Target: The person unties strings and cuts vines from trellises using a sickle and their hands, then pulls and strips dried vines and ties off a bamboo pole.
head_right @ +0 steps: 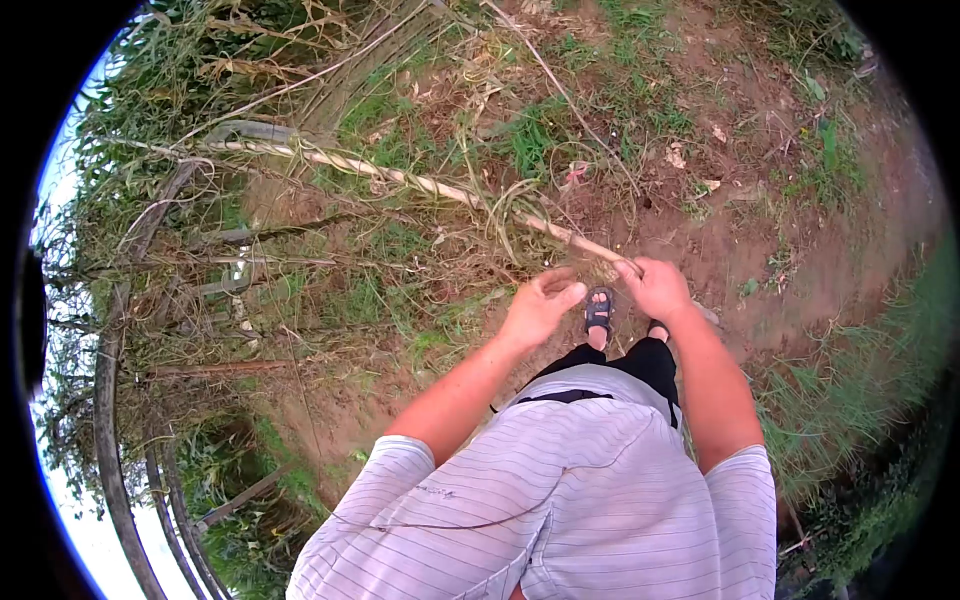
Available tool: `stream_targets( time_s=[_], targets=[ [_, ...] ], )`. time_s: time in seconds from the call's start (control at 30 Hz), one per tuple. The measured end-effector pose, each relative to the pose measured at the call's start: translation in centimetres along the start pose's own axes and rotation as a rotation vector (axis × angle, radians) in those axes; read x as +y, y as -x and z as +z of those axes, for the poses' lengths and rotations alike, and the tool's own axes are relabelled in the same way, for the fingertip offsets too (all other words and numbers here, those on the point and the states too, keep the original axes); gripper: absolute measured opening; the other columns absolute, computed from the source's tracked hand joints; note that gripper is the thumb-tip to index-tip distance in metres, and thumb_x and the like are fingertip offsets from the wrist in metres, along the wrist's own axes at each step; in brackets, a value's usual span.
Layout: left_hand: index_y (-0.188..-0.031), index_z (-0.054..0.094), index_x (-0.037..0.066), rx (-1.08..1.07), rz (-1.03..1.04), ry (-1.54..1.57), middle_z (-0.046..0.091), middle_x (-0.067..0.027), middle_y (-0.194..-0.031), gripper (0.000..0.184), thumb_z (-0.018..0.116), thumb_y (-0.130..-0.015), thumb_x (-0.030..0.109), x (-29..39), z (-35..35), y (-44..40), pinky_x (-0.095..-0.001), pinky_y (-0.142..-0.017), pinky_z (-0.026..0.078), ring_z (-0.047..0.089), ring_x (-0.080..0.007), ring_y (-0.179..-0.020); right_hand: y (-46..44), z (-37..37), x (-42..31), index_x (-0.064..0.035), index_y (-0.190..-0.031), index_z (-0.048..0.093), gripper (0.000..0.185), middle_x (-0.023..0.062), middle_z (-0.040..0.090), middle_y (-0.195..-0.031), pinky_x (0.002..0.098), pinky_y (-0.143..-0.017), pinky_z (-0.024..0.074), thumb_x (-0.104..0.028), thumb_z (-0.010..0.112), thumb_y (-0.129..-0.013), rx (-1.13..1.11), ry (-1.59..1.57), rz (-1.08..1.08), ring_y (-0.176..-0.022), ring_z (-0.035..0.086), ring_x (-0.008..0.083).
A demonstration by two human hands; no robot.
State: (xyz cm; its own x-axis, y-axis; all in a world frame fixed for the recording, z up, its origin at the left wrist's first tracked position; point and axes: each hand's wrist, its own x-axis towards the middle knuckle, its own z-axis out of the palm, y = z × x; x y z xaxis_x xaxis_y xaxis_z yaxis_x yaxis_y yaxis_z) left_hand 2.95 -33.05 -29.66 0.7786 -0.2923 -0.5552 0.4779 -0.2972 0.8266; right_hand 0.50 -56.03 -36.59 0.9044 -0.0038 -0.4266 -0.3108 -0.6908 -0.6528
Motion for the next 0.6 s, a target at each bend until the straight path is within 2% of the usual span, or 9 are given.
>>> stream_targets(
  time_s=[0.07, 0.2, 0.27, 0.4, 0.5, 0.6],
  targets=[
    [-0.114, 0.061, -0.004, 0.120, 0.006, 0.376, 0.068, -0.0119, -0.098, 0.048, 0.075, -0.089, 0.033, 0.5, 2.4, -3.5, -0.0304, -0.074, 0.052, 0.064, -0.0174, -0.088, 0.7, -1.4, -1.1, -0.0097, -0.091, 0.070, 0.052, 0.0193, 0.067, -0.079, 0.0503, -0.072, 0.0499, -0.058, 0.052, -0.094, 0.004, 0.024, 0.023, -0.081, 0.064, 0.0417],
    [-0.112, 0.060, -0.002, 0.320, 0.099, 0.647, 0.068, -0.0115, -0.095, 0.043, 0.074, -0.089, 0.031, 0.6, 1.6, -8.8, -0.0313, -0.074, 0.052, 0.066, -0.0193, -0.086, 2.7, -2.4, -0.3, -0.0079, -0.085, 0.067, 0.051, 0.0195, 0.065, -0.076, 0.0504, -0.069, 0.0494, -0.056, 0.052, -0.094, -0.002, 0.071, 0.011, -0.079, 0.064, 0.0426],
    [-0.105, 0.061, -0.001, 0.488, 0.080, 0.903, 0.066, -0.0121, -0.092, 0.028, 0.069, -0.093, 0.023, 2.8, 0.3, -8.6, -0.0391, -0.081, 0.056, 0.068, -0.0233, -0.082, 3.4, -2.8, 1.3, -0.0068, -0.080, 0.064, 0.051, 0.0198, 0.065, -0.075, 0.0503, -0.068, 0.0490, -0.055, 0.053, -0.094, 0.040, 0.098, -0.013, -0.078, 0.063, 0.0429],
    [-0.095, 0.062, 0.001, 0.586, 0.261, 0.952, 0.067, -0.0104, -0.087, 0.019, 0.069, -0.092, 0.018, 4.7, -3.7, -8.4, -0.0367, -0.073, 0.058, 0.068, -0.0224, -0.074, 5.4, -3.3, 5.8, -0.0057, -0.079, 0.062, 0.048, 0.0194, 0.064, -0.074, 0.0500, -0.066, 0.0476, -0.051, 0.055, -0.094, 0.102, 0.038, -0.049, -0.072, 0.061, 0.0430],
    [-0.094, 0.065, 0.002, 0.544, 0.195, 0.995, 0.067, -0.0075, -0.085, 0.014, 0.068, -0.093, 0.016, 5.7, -5.0, -9.6, -0.0337, -0.069, 0.058, 0.068, -0.0204, -0.073, 7.0, -3.5, 11.3, -0.0041, -0.079, 0.061, 0.047, 0.0203, 0.063, -0.072, 0.0492, -0.065, 0.0474, -0.049, 0.059, -0.093, 0.049, 0.061, 0.013, -0.070, 0.060, 0.0435],
    [-0.094, 0.065, 0.003, 0.547, 0.164, 0.994, 0.067, -0.0073, -0.082, 0.011, 0.066, -0.094, 0.014, 7.5, -3.4, -10.0, -0.0316, -0.064, 0.056, 0.067, -0.0187, -0.072, 8.5, -4.8, 11.7, -0.0026, -0.082, 0.063, 0.046, 0.0213, 0.063, -0.072, 0.0481, -0.064, 0.0479, -0.048, 0.064, -0.090, 0.059, 0.120, -0.020, -0.071, 0.060, 0.0437]
  ],
)
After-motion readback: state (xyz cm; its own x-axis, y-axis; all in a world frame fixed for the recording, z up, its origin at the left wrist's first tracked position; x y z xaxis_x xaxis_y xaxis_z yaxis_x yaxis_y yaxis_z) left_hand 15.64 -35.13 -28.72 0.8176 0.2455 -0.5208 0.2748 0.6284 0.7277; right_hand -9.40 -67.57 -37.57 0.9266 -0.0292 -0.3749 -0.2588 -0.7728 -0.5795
